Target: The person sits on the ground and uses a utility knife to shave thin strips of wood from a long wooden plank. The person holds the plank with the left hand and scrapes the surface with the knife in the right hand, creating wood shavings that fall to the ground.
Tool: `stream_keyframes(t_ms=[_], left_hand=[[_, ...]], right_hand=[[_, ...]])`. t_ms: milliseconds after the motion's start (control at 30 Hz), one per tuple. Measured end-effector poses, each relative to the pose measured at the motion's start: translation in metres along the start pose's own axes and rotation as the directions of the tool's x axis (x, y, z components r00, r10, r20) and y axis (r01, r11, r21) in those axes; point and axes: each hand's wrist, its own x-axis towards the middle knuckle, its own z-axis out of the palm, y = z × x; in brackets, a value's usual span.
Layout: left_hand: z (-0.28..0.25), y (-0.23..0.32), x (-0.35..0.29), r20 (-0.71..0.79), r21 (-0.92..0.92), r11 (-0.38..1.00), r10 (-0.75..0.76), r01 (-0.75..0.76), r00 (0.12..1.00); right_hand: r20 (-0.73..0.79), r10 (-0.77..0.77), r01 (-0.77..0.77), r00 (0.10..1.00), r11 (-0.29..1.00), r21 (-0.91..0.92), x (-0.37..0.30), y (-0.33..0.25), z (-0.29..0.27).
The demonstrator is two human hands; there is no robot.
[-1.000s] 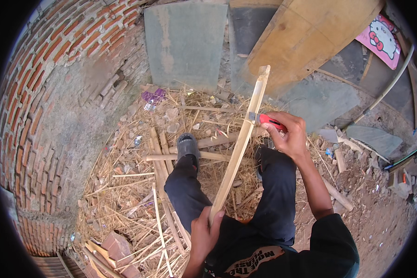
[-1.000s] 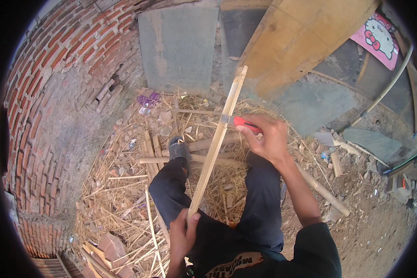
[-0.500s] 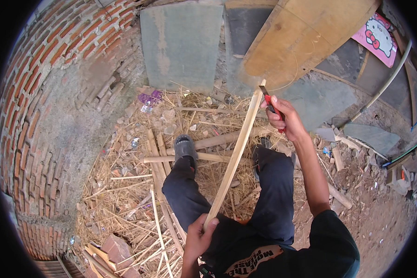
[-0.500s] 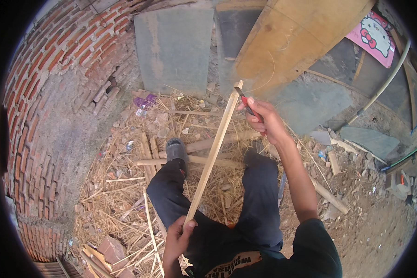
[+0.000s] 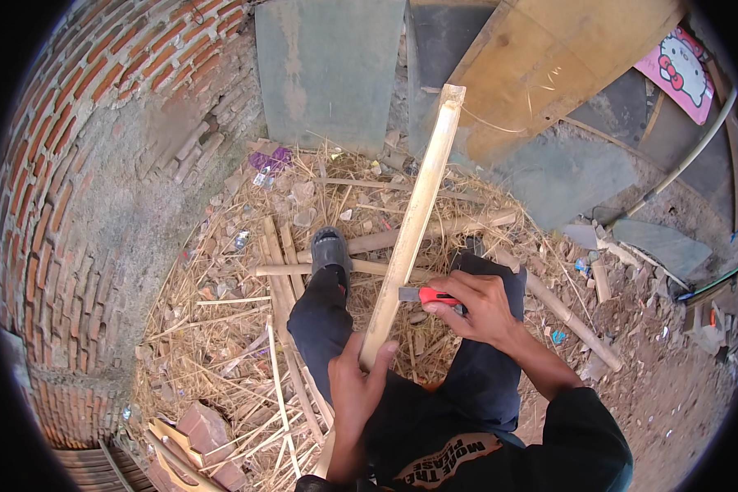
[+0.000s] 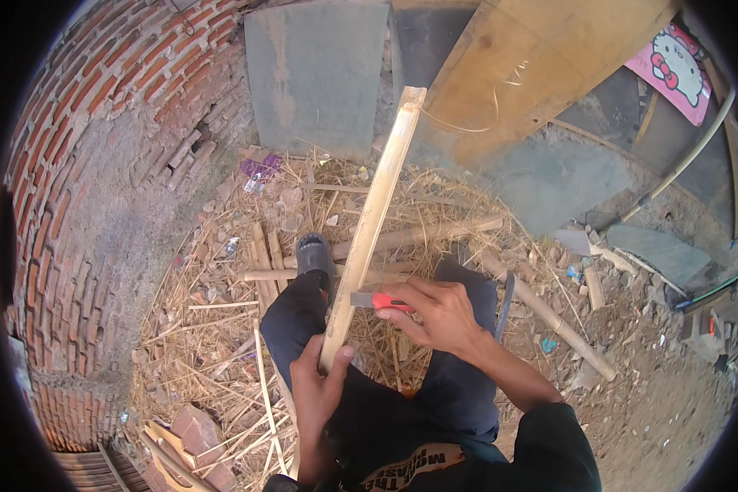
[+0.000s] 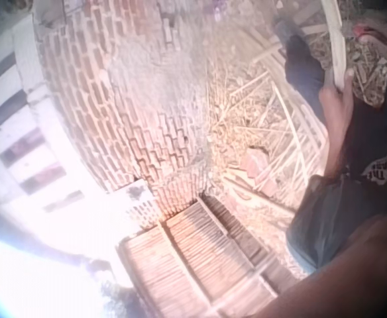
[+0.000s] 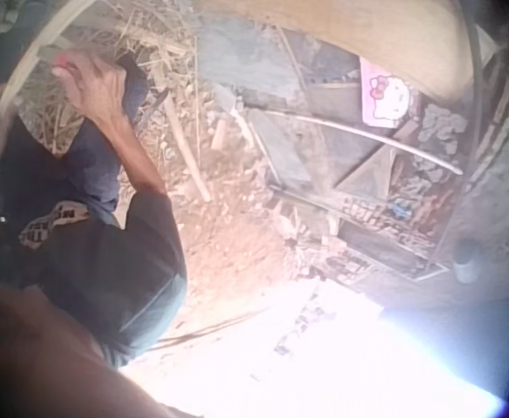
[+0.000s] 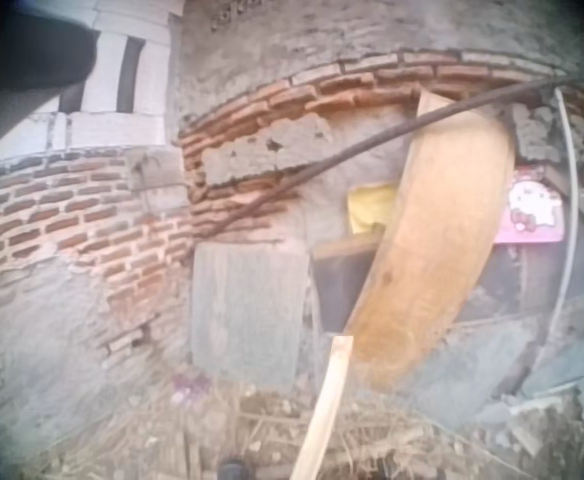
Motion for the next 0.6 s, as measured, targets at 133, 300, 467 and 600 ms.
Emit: stream_keyframes(t_ms=[133, 300, 467, 600], left_hand=[[0.007, 0.014, 0.004, -0.045, 0.007, 0.998, 0.057, -0.057, 0.997], [0.012, 0.016, 0.006, -0.074, 0.013, 0.995, 0.104, -0.103, 0.992], [0.013, 0.024, 0.008, -0.077, -0.011, 0.996, 0.093, -0.094, 0.993], [0.014, 0.026, 0.008, -0.090, -0.015, 0.995, 0.097, -0.098, 0.991]], right_hand=[[0.012, -0.023, 0.024, 1.000, 1.000, -0.021, -0.007, -0.013, 0.008], [-0.012, -0.074, 0.074, 0.997, 0.997, -0.003, -0.010, -0.019, 0.014], [-0.017, -0.085, 0.084, 0.996, 0.996, -0.021, -0.007, -0.022, 0.009], [-0.032, -0.075, 0.074, 0.997, 0.996, -0.058, -0.002, -0.023, 0.005]])
